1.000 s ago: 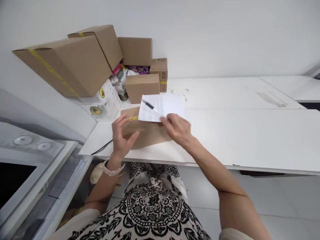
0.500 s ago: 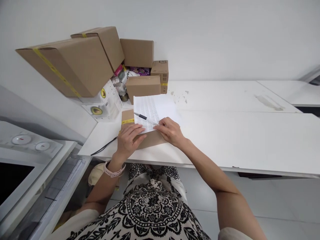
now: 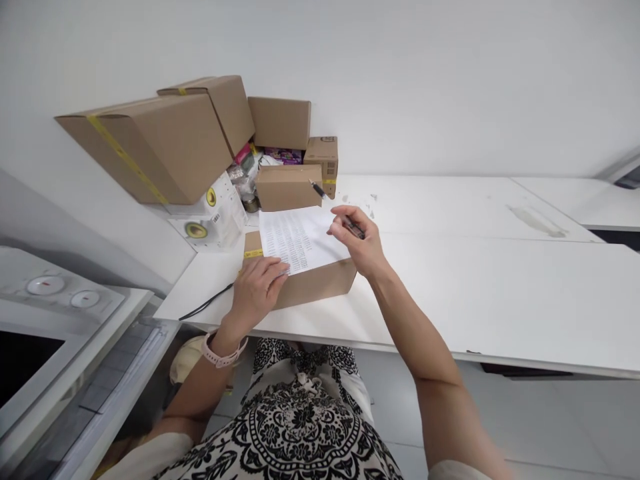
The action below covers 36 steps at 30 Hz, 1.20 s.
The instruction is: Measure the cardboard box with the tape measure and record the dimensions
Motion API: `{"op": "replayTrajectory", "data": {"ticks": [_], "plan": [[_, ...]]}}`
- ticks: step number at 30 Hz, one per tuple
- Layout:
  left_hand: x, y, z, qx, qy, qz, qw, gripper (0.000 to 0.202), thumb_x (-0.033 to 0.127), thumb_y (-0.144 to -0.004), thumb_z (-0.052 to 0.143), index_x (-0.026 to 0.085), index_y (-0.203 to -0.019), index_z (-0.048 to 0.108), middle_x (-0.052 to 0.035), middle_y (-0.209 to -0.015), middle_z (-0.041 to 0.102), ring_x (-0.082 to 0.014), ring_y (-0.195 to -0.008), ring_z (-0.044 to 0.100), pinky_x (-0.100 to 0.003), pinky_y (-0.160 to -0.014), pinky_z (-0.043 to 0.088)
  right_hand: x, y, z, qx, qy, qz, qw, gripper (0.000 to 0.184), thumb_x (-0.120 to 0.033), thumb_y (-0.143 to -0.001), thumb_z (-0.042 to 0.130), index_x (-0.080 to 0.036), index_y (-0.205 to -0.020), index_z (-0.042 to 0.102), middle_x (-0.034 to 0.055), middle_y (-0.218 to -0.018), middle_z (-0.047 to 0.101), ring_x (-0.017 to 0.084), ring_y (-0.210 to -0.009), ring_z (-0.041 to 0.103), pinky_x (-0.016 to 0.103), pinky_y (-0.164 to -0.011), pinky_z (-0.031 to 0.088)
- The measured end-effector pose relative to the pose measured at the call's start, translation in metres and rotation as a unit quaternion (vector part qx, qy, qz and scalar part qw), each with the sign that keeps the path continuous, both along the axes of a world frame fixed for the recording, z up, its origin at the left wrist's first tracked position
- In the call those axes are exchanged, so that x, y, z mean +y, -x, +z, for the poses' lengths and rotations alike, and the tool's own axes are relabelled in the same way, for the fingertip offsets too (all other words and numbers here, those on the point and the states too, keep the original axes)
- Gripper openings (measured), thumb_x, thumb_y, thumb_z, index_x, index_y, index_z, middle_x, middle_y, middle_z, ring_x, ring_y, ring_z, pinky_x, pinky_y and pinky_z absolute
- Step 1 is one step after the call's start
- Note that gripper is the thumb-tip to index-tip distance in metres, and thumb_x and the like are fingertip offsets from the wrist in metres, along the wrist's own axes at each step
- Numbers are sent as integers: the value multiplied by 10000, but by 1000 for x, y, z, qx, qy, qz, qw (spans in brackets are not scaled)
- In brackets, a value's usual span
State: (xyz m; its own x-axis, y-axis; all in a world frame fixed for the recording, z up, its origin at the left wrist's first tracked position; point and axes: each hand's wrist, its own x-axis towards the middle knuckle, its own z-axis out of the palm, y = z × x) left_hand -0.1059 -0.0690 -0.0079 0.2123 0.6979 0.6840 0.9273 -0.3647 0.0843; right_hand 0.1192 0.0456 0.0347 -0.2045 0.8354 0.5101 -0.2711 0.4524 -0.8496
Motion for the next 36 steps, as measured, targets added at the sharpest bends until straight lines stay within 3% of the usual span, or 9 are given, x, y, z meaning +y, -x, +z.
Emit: {"op": "replayTrajectory", "data": {"ticks": [6,10,13,16,20,23,28,31,36], "plan": [[6,2,0,8,44,-19,999,183,202,-988,471,171,-1071,631,-117,-1194,709,-286,-1180,636,-466,-1022,506,3,17,17,84,94,8,992,417,-645,-833,690,-246,-790,576,-74,-501,400,118,-492,468,292,-611,540],[14,-10,-6,28,38,2,999,356,393,-973,551,128,-1208,580,-174,-1253,689,-358,-1298,575,-517,-1064,487,15,35,11,121,199,49,971,514,-723,-849,612,-246,-681,523,-109,-394,230,104,-380,336,272,-525,493],[16,-13,-11,72,30,17,997,437,437,-959,587,168,-1303,568,-167,-1330,653,-375,-1328,554,-541,-1096,457,20,46,6,122,256,132,950,523,-734,-877,552,-222,-839,655,-44,-469,500,138,-488,524,305,-627,547],[15,-12,-12,107,32,30,993,434,389,-947,616,230,-1348,572,-158,-1366,632,-370,-1345,546,-542,-1107,448,21,51,0,94,289,190,934,525,-701,-860,599,-191,-940,696,62,-748,714,186,-747,675,329,-747,566],[18,-24,-11,100,50,50,993,373,355,-931,632,202,-1271,617,-175,-1343,647,-371,-1346,550,-546,-1118,443,24,52,-13,77,254,112,958,420,-605,-746,783,-213,-734,631,12,-668,637,143,-659,610,279,-695,519],[24,-39,-13,89,62,68,992,370,374,-916,648,107,-1171,633,-246,-1370,619,-400,-1358,531,-538,-1130,436,26,50,-20,50,201,39,977,494,-671,-739,753,-226,-641,563,-39,-537,477,118,-544,496,272,-613,462],[33,-43,-19,77,58,50,994,384,423,-919,640,105,-1134,629,-249,-1393,607,-383,-1369,526,-519,-1140,435,27,46,-20,-17,194,88,977,505,-651,-671,820,-205,-871,692,12,-739,652,146,-733,615,288,-749,495],[33,-38,-20,82,55,36,995,411,442,-930,623,121,-1186,623,-232,-1391,611,-372,-1371,526,-513,-1144,432,27,43,-19,-49,182,61,980,492,-543,-565,919,-198,-803,662,-3,-750,645,117,-675,569,268,-682,476],[29,-38,-18,101,44,40,993,448,422,-952,601,194,-1338,585,-195,-1414,597,-367,-1389,507,-519,-1141,425,25,41,-21,-88,166,-8,982,451,-590,-736,787,-218,-723,533,-72,-535,460,85,-493,398,251,-515,360]]}}
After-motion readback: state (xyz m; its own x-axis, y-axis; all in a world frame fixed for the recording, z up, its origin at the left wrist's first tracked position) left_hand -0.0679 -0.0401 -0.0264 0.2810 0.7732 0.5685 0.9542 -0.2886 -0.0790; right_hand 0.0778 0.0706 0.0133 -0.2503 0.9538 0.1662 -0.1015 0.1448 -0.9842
